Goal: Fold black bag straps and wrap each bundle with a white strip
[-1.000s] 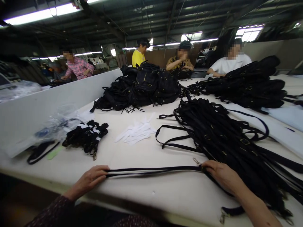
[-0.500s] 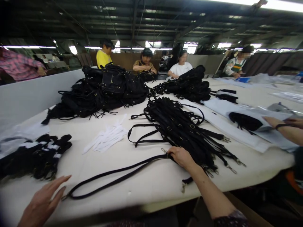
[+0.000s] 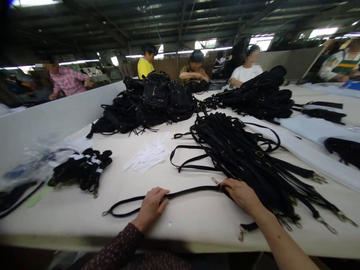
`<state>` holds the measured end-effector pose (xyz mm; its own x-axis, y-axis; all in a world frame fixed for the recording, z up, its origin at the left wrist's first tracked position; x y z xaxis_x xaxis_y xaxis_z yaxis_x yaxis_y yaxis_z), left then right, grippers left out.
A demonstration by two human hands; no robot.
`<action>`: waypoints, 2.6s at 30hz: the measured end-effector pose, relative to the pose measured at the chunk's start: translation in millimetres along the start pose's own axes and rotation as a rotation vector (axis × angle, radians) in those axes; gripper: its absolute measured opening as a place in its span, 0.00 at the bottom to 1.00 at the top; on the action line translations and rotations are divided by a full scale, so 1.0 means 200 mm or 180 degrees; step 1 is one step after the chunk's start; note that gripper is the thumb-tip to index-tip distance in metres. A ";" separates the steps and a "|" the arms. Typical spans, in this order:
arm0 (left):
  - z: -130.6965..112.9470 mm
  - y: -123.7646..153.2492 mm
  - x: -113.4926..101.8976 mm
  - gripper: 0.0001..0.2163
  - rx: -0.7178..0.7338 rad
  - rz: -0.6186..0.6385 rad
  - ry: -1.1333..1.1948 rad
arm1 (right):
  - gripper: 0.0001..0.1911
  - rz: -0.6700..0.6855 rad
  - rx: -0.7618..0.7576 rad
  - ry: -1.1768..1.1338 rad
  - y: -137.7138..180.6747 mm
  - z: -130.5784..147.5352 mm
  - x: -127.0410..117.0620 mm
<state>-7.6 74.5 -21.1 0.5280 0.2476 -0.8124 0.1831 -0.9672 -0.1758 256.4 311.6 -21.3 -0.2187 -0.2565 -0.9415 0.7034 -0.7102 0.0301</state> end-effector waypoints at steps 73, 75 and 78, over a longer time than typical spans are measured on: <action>-0.26 0.01 0.03 0.07 0.2199 0.1070 -0.0624 | 0.14 0.0209 -0.1925 0.0592 0.30 1.05 0.24; -0.19 -0.01 0.02 0.06 0.1835 0.0938 -0.0755 | 0.15 -0.0015 -0.1413 0.0520 0.25 0.91 0.17; -0.09 0.00 -0.02 0.07 0.1320 0.0608 -0.0867 | 0.15 -0.0387 -0.0882 0.0316 0.23 0.77 0.05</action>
<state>4.6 74.9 -8.3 0.2751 0.0948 -0.9567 -0.2678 -0.9482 -0.1710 181.9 175.3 23.0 -0.2548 -0.1057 -0.9612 0.8366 -0.5226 -0.1643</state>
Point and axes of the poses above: each hand's wrist, its own y-axis away from the middle knuckle, its own x-axis out of the palm, z = x × y, the point moved 9 cm from there along -y, towards the middle knuckle, and after that the axes turned 3 degrees about z, right-handed, at the moved point
